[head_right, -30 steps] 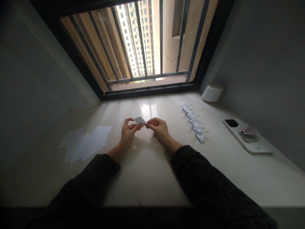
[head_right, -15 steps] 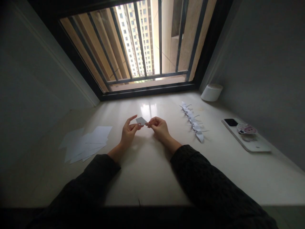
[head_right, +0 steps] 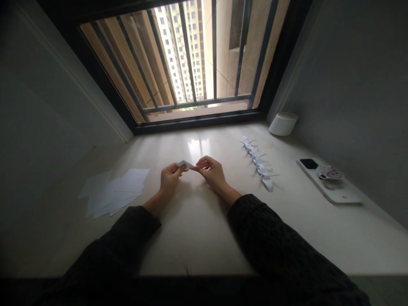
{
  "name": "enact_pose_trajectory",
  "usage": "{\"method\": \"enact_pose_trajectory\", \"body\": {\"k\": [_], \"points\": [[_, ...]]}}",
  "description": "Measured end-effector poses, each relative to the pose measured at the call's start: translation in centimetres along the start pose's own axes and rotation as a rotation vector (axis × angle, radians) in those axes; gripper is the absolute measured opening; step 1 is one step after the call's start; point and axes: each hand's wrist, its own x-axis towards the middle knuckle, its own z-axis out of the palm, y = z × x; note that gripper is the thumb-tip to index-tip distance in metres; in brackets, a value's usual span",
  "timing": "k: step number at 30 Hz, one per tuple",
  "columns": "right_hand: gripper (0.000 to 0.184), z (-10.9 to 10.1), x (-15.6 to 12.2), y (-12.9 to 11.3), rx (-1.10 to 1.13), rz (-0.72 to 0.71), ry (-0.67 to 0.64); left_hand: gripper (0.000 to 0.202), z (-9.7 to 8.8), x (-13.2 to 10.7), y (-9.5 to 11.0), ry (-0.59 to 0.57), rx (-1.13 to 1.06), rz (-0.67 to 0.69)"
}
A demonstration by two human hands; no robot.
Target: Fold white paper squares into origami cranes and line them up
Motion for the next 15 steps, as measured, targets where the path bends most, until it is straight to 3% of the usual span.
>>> {"method": "enact_pose_trajectory", "body": {"k": [8, 15], "points": [[0.018, 0.39, 0.09, 0.41, 0.053, -0.046, -0.026, 0.031, -0.07, 0.03, 0.26, 0.002, 0.015, -0.048], [0.016, 0.27, 0.02, 0.36, 0.077, -0.054, -0.014, 0.033, -0.01, -0.06, 0.35, -0.001, 0.033, 0.004]]}}
